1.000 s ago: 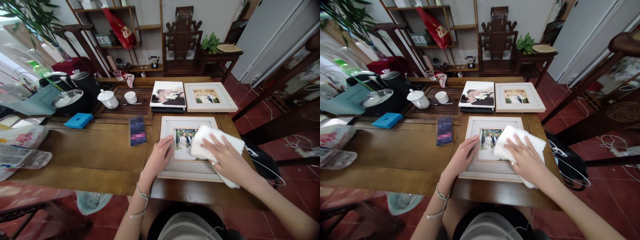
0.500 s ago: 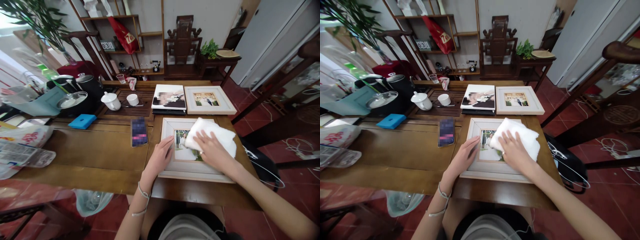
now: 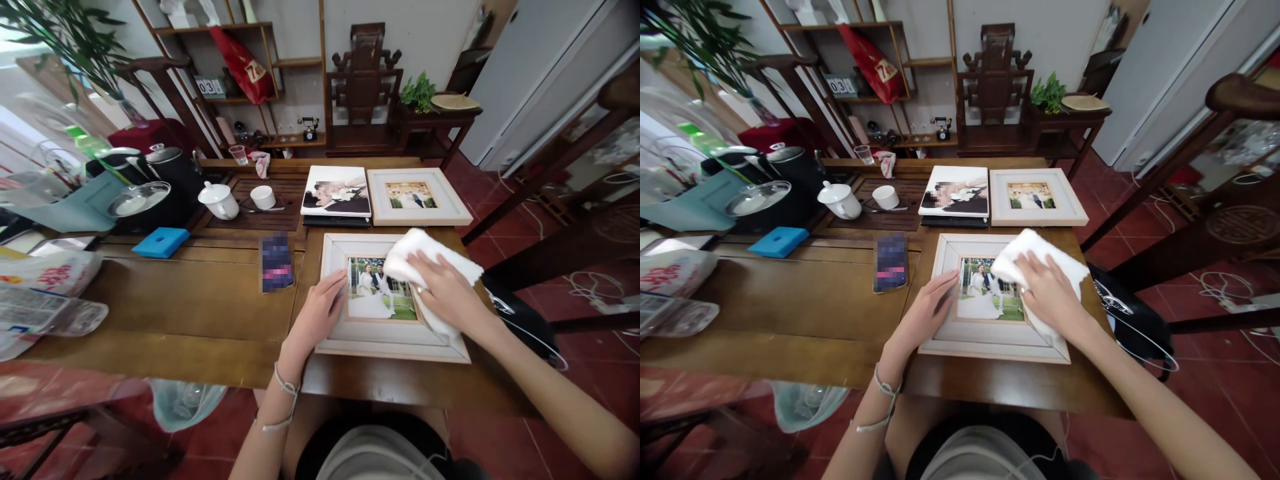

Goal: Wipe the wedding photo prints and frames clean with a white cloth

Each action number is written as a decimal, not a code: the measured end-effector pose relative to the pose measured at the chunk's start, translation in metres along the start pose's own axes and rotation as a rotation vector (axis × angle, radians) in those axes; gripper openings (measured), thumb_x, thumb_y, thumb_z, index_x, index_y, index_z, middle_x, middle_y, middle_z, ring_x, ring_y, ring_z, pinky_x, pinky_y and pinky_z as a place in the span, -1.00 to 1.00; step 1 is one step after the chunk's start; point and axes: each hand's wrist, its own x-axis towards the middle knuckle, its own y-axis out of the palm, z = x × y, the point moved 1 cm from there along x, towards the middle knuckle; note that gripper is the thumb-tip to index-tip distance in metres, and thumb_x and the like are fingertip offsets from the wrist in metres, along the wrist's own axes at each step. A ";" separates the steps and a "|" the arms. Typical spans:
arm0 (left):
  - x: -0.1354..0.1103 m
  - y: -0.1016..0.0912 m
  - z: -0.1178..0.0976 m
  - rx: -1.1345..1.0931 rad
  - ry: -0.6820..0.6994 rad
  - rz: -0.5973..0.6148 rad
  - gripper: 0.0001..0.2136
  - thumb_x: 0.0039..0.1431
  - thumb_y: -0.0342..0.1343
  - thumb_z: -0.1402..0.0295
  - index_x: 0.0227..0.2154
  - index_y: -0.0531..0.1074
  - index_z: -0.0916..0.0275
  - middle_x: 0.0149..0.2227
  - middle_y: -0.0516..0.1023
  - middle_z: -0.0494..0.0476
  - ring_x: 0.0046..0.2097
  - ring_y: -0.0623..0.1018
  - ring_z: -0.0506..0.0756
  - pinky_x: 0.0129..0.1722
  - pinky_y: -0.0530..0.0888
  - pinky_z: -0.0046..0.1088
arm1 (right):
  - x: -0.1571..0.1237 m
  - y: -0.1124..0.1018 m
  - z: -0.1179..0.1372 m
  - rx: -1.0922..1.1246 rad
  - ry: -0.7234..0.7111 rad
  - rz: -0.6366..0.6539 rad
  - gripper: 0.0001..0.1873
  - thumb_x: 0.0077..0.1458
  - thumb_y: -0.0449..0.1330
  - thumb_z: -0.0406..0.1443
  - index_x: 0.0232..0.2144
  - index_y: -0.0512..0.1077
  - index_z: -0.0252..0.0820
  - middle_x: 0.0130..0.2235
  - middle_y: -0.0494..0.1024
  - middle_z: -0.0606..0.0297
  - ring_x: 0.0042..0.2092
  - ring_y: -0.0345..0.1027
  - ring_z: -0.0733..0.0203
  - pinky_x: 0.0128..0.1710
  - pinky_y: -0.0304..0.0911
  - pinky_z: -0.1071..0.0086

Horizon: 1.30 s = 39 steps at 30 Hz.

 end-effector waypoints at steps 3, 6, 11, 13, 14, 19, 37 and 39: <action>0.000 0.000 0.001 -0.006 -0.001 0.000 -0.59 0.31 -0.05 0.49 0.19 0.28 0.17 0.27 0.30 0.23 0.29 0.29 0.19 0.26 0.27 -0.07 | 0.044 0.003 0.000 -0.051 0.032 -0.074 -0.46 0.12 -0.05 -0.42 0.16 0.23 -0.50 0.18 0.35 -0.21 0.28 0.10 -0.20 0.24 0.00 -0.11; 0.000 0.000 0.002 -0.012 0.008 -0.005 -0.59 0.30 -0.05 0.49 0.19 0.28 0.17 0.26 0.31 0.23 0.29 0.29 0.20 0.25 0.27 -0.07 | 0.079 0.000 0.020 -0.043 -0.013 -0.049 -0.47 0.11 -0.04 -0.44 0.14 0.24 -0.50 0.18 0.34 -0.22 0.28 0.05 -0.25 0.21 -0.04 -0.17; 0.001 0.001 0.003 -0.032 0.031 -0.014 -0.60 0.29 -0.04 0.51 0.16 0.31 0.21 0.25 0.33 0.27 0.29 0.29 0.21 0.24 0.28 -0.07 | 0.110 0.004 0.077 0.022 -0.230 0.038 -0.40 0.05 -0.01 -0.50 0.18 0.23 -0.41 0.25 0.26 -0.12 0.33 -0.07 -0.21 0.23 -0.13 -0.20; 0.001 0.001 0.004 -0.049 0.029 -0.028 -0.61 0.28 -0.04 0.52 0.14 0.33 0.22 0.23 0.34 0.30 0.28 0.31 0.22 0.23 0.29 -0.08 | 0.110 0.007 0.092 0.002 -0.313 0.062 -0.39 0.05 -0.02 -0.52 0.19 0.23 -0.42 0.29 0.21 -0.10 0.35 -0.13 -0.21 0.25 -0.17 -0.19; 0.001 0.002 0.004 -0.061 0.027 -0.038 -0.62 0.28 -0.05 0.53 0.13 0.35 0.22 0.22 0.35 0.30 0.27 0.31 0.22 0.23 0.29 -0.09 | 0.107 0.009 0.095 -0.011 -0.332 0.075 -0.40 0.05 -0.03 -0.52 0.19 0.23 -0.43 0.30 0.19 -0.10 0.35 -0.15 -0.21 0.26 -0.17 -0.18; 0.001 0.002 0.002 -0.165 0.057 -0.113 -0.60 0.25 -0.18 0.63 0.04 0.39 0.26 0.13 0.44 0.31 0.20 0.40 0.16 0.21 0.31 -0.15 | 0.077 0.013 0.082 -0.082 -0.246 0.148 -0.41 0.06 -0.07 -0.55 0.17 0.24 -0.49 0.29 0.19 -0.14 0.34 -0.09 -0.29 0.23 -0.09 -0.19; -0.001 0.003 0.007 -0.552 -0.303 -0.466 -0.85 0.12 0.14 0.37 -0.27 0.29 0.18 -0.09 0.45 0.21 0.11 0.45 0.16 -0.17 0.49 -0.41 | -0.081 -0.038 0.059 0.289 -0.562 0.413 -0.11 -0.20 -0.04 -0.64 0.24 0.25 -0.15 0.29 0.27 0.23 0.32 0.03 0.11 0.29 0.06 0.14; -0.001 0.002 0.006 -0.526 -0.288 -0.460 -0.86 0.14 0.13 0.37 -0.27 0.29 0.18 -0.07 0.44 0.21 0.11 0.44 0.15 -0.16 0.49 -0.42 | -0.092 -0.039 0.031 0.267 -0.409 0.363 -0.09 -0.18 -0.06 -0.64 0.23 0.26 0.00 0.27 0.30 0.35 0.27 0.16 0.14 0.24 0.17 0.18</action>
